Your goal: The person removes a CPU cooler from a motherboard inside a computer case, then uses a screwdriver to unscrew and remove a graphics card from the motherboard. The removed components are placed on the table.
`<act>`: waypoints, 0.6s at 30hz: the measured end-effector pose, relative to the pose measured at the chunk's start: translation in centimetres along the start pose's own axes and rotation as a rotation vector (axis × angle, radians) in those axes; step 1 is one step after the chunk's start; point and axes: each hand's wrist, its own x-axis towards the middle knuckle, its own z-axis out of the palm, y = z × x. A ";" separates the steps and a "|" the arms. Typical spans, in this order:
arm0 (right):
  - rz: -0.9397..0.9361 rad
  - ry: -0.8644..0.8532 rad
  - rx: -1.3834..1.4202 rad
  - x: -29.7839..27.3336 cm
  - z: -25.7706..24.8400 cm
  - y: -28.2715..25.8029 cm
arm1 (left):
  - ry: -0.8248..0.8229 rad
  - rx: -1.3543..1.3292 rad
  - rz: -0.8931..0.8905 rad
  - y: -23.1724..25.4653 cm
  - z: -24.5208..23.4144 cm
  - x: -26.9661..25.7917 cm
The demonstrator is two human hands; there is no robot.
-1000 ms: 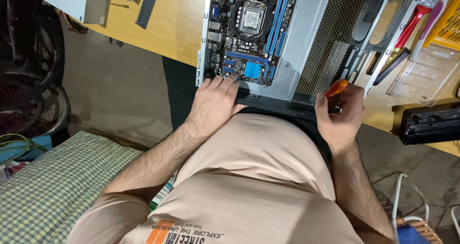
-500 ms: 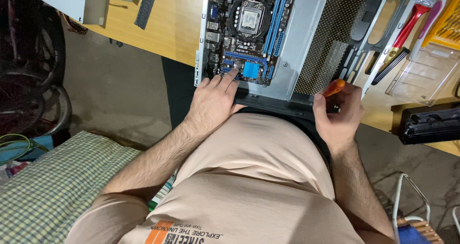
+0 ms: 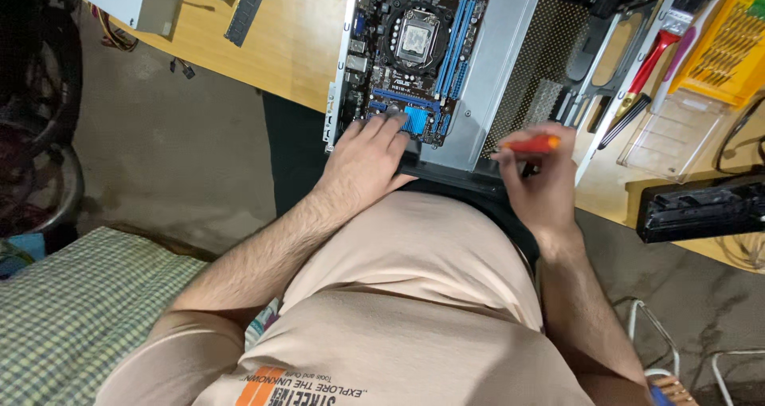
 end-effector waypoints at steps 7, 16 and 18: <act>-0.111 -0.096 -0.076 4.6 3.1 -2.4 | -0.012 -0.047 0.051 0.7 1.8 1.4; 0.027 -0.088 -0.258 5.5 5.5 -1.8 | -0.075 -0.172 0.030 0.3 1.7 1.6; 0.007 -0.080 -0.284 5.5 5.7 -1.8 | -0.078 -0.148 0.031 0.2 2.2 1.5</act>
